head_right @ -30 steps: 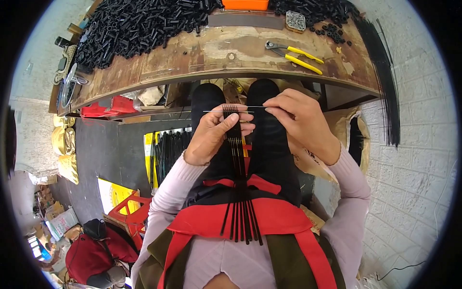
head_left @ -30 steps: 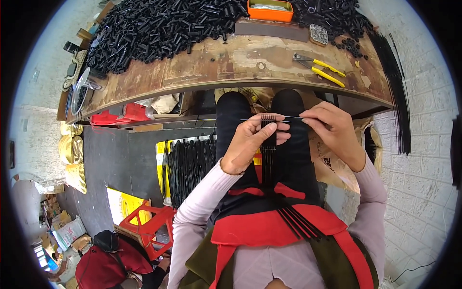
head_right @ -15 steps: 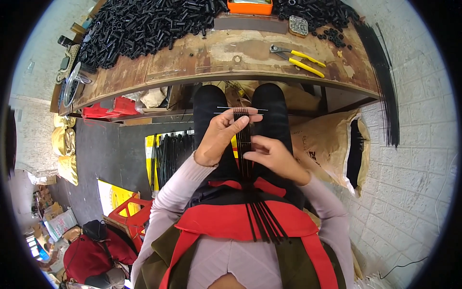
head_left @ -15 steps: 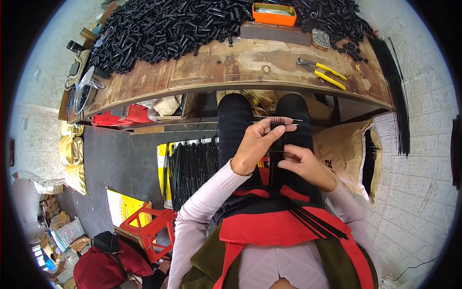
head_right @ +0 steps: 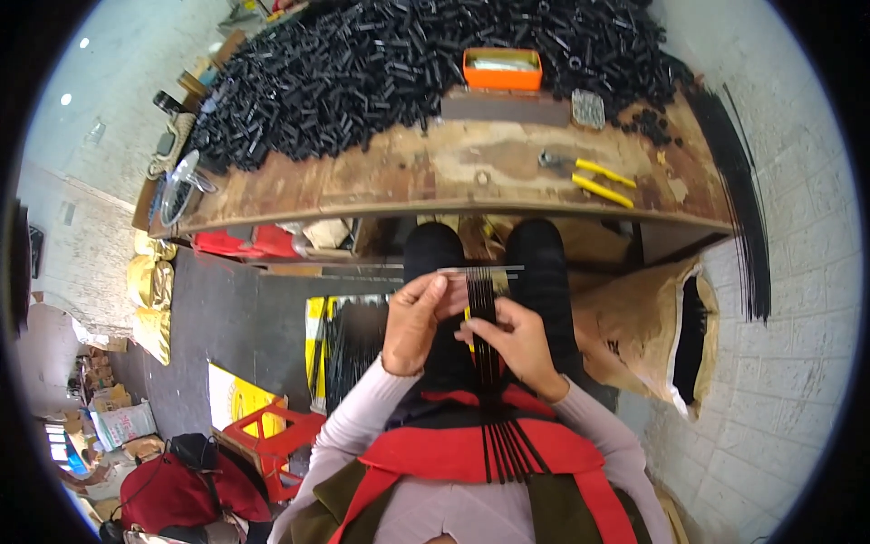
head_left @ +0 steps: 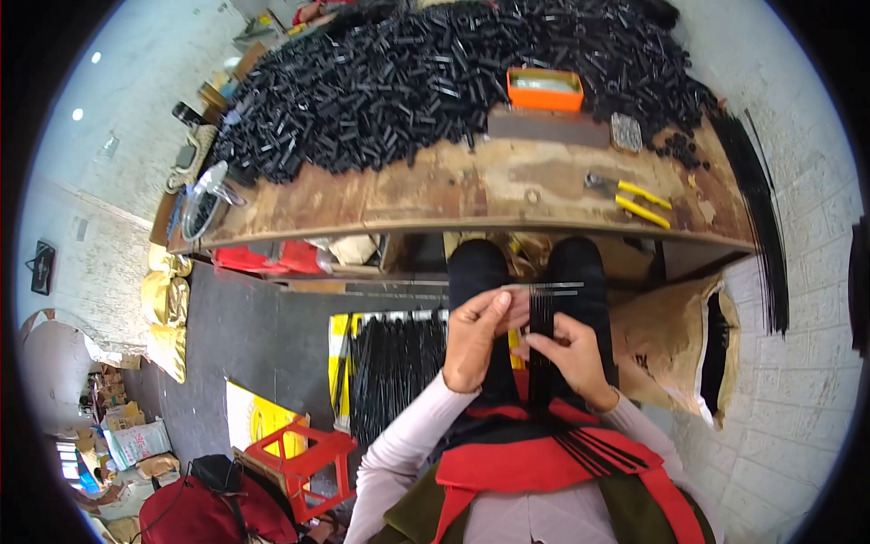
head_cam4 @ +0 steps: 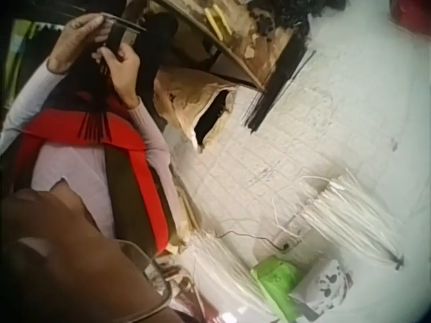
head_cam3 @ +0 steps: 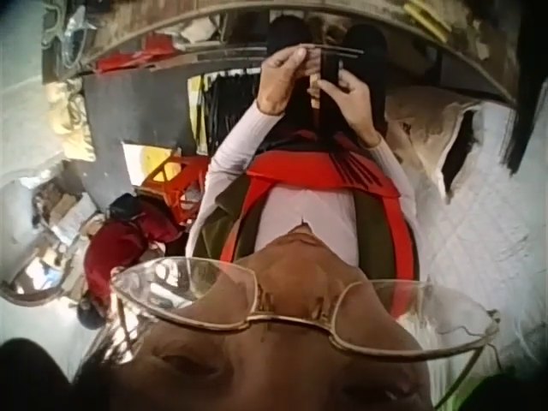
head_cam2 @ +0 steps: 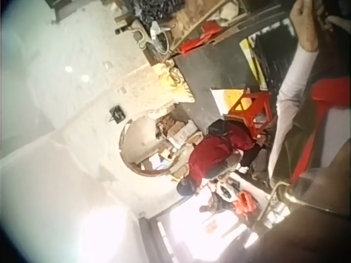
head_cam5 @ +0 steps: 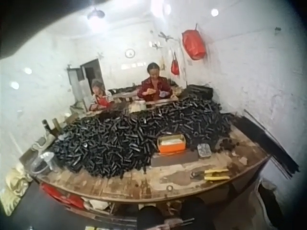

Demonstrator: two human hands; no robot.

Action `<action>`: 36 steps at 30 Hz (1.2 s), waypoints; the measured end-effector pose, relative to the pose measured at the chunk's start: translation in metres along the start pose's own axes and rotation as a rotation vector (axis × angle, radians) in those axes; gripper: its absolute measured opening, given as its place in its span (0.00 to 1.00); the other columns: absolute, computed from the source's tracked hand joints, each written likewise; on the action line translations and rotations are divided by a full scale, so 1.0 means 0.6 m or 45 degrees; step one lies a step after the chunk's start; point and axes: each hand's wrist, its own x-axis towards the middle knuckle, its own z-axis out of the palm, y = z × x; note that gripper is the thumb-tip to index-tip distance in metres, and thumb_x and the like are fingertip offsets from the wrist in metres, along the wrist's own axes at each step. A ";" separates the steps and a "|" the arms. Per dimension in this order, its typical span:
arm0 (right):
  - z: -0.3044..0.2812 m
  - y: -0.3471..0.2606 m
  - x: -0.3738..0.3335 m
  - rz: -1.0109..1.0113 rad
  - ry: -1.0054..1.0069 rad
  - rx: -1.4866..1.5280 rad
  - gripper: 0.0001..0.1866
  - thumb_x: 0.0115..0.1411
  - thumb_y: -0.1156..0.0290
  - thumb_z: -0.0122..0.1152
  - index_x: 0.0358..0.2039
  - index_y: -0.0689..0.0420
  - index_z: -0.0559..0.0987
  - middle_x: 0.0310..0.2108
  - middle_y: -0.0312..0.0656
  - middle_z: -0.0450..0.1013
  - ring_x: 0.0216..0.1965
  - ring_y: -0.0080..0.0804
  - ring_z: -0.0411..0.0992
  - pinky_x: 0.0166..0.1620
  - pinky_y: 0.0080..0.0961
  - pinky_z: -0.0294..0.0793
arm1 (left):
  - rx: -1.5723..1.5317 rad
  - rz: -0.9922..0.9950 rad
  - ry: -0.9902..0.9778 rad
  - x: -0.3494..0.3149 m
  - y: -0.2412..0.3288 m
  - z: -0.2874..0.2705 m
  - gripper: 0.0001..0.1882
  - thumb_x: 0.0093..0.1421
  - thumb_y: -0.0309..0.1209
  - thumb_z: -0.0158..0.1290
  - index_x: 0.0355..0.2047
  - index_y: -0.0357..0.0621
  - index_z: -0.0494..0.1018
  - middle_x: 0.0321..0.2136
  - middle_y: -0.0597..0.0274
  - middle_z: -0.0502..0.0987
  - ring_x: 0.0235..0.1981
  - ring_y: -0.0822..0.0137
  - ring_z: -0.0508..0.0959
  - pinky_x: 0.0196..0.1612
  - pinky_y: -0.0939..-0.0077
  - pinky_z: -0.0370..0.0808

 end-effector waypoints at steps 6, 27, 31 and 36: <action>-0.003 -0.003 0.010 -0.031 -0.008 0.077 0.08 0.62 0.81 0.57 0.42 0.67 0.75 0.36 0.45 0.78 0.37 0.32 0.80 0.43 0.26 0.81 | 0.042 -0.080 0.025 0.011 0.000 0.010 0.15 0.68 0.32 0.51 0.47 0.31 0.75 0.43 0.50 0.80 0.42 0.62 0.81 0.49 0.68 0.79; -0.061 0.005 0.074 0.204 -0.038 0.334 0.08 0.62 0.79 0.59 0.41 0.68 0.75 0.36 0.47 0.78 0.37 0.34 0.80 0.42 0.24 0.81 | 3.047 1.671 -0.501 0.595 0.301 0.083 0.07 0.52 0.28 0.54 0.30 0.56 0.80 0.36 0.66 0.70 0.44 0.66 0.72 0.42 0.72 0.73; -0.061 0.002 0.077 0.206 -0.040 0.376 0.07 0.62 0.79 0.60 0.39 0.69 0.75 0.35 0.46 0.78 0.37 0.33 0.80 0.40 0.23 0.80 | 3.105 1.872 -0.736 0.615 0.327 0.080 0.07 0.51 0.29 0.54 0.30 0.54 0.79 0.40 0.67 0.71 0.47 0.66 0.70 0.46 0.73 0.71; -0.061 0.003 0.077 0.195 -0.071 0.351 0.07 0.62 0.79 0.60 0.39 0.69 0.75 0.34 0.46 0.78 0.37 0.33 0.80 0.40 0.23 0.81 | 2.059 1.467 -0.122 0.507 0.348 0.059 0.05 0.50 0.23 0.51 0.29 0.42 0.73 0.29 0.52 0.74 0.37 0.51 0.75 0.43 0.63 0.73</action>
